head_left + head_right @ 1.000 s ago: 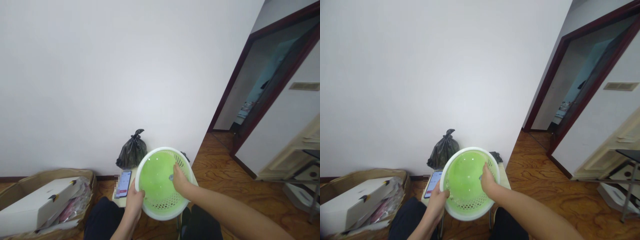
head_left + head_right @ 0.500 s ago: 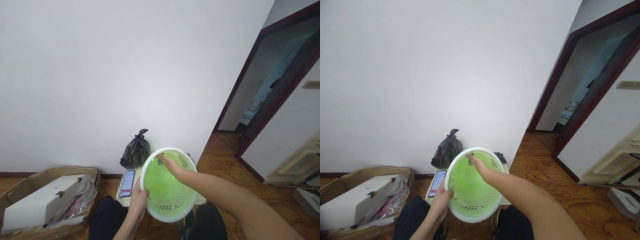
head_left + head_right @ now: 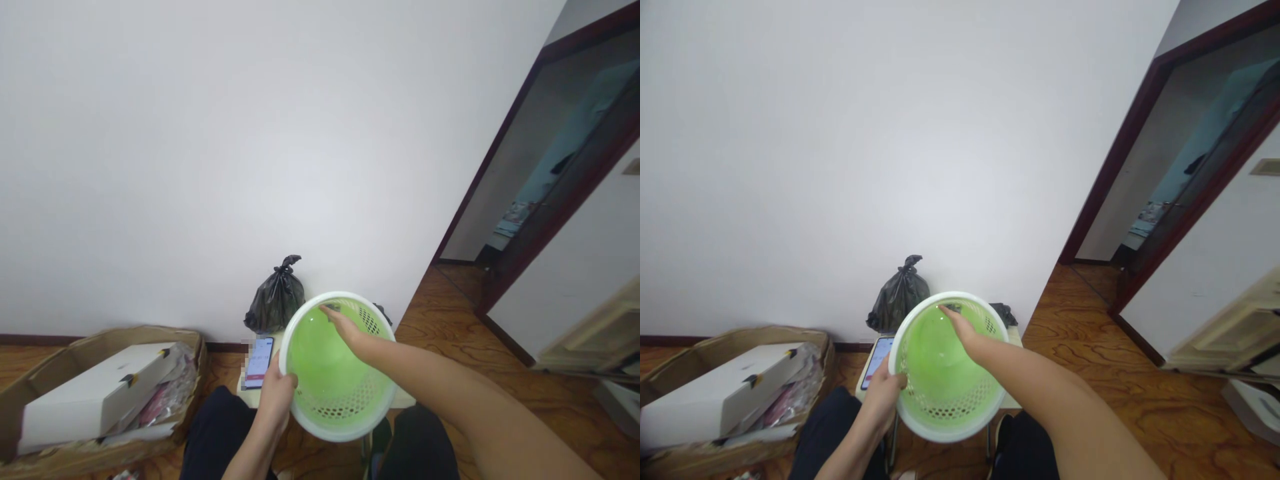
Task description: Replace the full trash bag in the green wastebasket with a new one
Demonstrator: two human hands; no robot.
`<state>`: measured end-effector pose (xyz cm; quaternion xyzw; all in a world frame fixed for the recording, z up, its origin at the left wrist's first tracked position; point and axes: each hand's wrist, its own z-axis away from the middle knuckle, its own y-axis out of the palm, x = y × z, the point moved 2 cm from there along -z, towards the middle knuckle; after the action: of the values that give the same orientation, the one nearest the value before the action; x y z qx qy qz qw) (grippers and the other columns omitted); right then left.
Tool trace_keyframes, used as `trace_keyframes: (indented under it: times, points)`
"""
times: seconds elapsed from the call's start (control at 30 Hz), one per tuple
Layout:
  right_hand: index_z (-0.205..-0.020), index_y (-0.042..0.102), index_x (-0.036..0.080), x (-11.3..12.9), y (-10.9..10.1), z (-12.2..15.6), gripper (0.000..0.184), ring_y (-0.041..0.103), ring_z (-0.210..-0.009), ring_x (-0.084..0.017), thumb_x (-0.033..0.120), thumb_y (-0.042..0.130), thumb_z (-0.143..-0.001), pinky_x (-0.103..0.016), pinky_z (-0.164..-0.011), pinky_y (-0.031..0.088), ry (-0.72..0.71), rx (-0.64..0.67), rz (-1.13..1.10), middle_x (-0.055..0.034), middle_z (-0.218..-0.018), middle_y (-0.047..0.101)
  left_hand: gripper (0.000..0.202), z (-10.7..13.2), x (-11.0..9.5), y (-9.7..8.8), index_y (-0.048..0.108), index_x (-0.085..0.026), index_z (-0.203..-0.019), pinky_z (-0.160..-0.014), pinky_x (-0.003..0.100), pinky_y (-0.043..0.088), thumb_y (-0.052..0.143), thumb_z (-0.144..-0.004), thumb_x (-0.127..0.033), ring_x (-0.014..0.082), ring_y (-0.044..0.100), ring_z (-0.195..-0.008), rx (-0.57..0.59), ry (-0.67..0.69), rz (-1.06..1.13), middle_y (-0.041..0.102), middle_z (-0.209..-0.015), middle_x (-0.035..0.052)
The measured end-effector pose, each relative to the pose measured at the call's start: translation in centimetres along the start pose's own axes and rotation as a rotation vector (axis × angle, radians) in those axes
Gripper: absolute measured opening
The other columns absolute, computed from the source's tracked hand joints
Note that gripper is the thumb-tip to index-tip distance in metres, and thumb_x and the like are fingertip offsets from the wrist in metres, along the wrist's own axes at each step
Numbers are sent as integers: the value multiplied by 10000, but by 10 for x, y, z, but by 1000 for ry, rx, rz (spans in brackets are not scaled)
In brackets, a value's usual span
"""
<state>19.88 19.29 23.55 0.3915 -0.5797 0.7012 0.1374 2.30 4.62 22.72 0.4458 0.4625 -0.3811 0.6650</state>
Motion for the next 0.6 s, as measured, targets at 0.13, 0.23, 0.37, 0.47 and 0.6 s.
trace_keyframes:
  times: [0.13, 0.23, 0.37, 0.47, 0.6]
  points:
    - [-1008, 702, 193, -21, -7, 19, 393, 387, -1360, -248, 251, 328, -903, -427, -1042, 316, 35, -79, 179, -97, -1338, 582, 608, 1, 1, 1, 644, -170, -1047, -590, 265, 462, 489, -469, -62, 204, 597, -683, -48, -29, 20, 640, -730, 19]
    - [-912, 735, 213, -34, 11, 35, 367, 356, -1377, -280, 303, 380, -899, -450, -1040, 316, 89, -63, 400, -102, -1248, 646, 592, 1, 3, 3, 638, -154, -1040, -565, 262, 450, 495, -472, -70, 187, 575, -624, -54, -40, 14, 624, -696, 14]
    - [-816, 748, 287, -39, 41, 56, 122, 443, -1307, -377, 264, 705, -704, -581, -1116, 205, 161, 126, 651, -96, -1084, 715, 562, 2, 4, 3, 629, -145, -1012, -586, 258, 453, 484, -474, -72, 182, 571, -644, -68, -29, -5, 617, -685, 11]
    - [-665, 721, 239, -31, 56, 68, 93, 587, -1132, -413, 255, 780, -596, -630, -1062, 262, 230, 288, 623, -111, -924, 746, 569, 3, 4, 4, 623, -138, -1013, -585, 251, 442, 482, -466, -71, 179, 565, -650, -70, -30, 20, 614, -678, 9]
    - [-466, 593, 204, -9, 72, 70, 172, 671, -891, -345, 145, 682, -600, -520, -903, 454, 267, 494, 326, -88, -688, 709, 571, 5, 3, 7, 624, -138, -1015, -582, 248, 427, 487, -464, -74, 172, 559, -646, -60, -40, 55, 609, -678, 1]
